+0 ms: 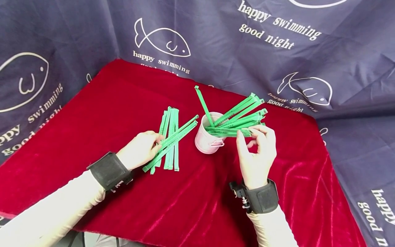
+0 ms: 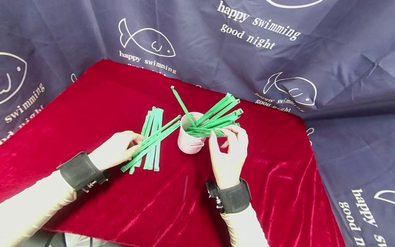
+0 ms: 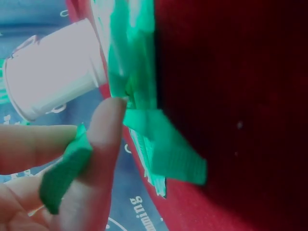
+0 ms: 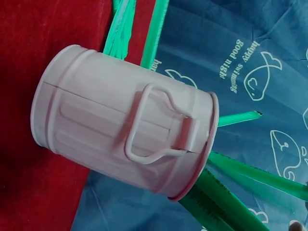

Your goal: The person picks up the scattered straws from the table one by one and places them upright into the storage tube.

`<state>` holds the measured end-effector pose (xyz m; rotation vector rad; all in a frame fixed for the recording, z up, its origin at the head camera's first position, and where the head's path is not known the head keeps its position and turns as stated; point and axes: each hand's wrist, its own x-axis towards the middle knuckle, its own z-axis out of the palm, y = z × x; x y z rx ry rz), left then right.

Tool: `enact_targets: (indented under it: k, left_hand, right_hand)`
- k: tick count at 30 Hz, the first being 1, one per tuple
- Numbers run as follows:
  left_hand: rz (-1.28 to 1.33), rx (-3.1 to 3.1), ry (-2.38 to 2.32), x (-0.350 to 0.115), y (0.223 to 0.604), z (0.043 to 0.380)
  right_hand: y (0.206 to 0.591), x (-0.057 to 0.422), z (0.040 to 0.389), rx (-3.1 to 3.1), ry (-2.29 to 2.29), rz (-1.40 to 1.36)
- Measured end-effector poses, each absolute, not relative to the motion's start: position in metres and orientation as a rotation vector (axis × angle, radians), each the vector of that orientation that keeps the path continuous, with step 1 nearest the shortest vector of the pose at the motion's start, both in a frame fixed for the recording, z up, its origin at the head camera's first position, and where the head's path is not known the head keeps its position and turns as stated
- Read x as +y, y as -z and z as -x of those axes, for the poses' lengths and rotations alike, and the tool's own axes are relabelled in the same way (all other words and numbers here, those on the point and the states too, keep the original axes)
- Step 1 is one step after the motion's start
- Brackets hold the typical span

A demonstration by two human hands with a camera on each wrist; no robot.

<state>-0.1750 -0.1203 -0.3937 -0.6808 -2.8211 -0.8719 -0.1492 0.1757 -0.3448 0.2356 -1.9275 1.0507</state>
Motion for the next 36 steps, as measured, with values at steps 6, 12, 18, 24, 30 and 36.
enact_targets:
  k: [6, 12, 18, 24, 30, 36]
  left_hand:
    - [0.715, -2.815, 0.945, -0.122, 0.394, 0.173]
    - [0.681, -2.871, 1.144, -0.123, 0.390, 0.171]
    - [0.643, -2.775, 1.223, -0.121, 0.388, 0.169]
    - [0.554, -2.640, 1.266, -0.118, 0.388, 0.170]
    - [0.530, -2.532, 1.352, -0.116, 0.385, 0.168]
    - [0.574, -2.468, 1.435, -0.110, 0.383, 0.166]
  right_hand:
    - [0.346, 0.177, 0.150, -1.978, -1.024, -0.208]
    - [0.344, 0.176, 0.149, -1.934, -1.097, -0.235]
    - [0.339, 0.174, 0.145, -1.875, -1.119, -0.238]
    - [0.333, 0.167, 0.140, -1.720, -1.124, -0.247]
    - [0.327, 0.154, 0.130, -1.592, -1.124, -0.282]
    - [0.323, 0.142, 0.124, -1.563, -1.212, -0.436]
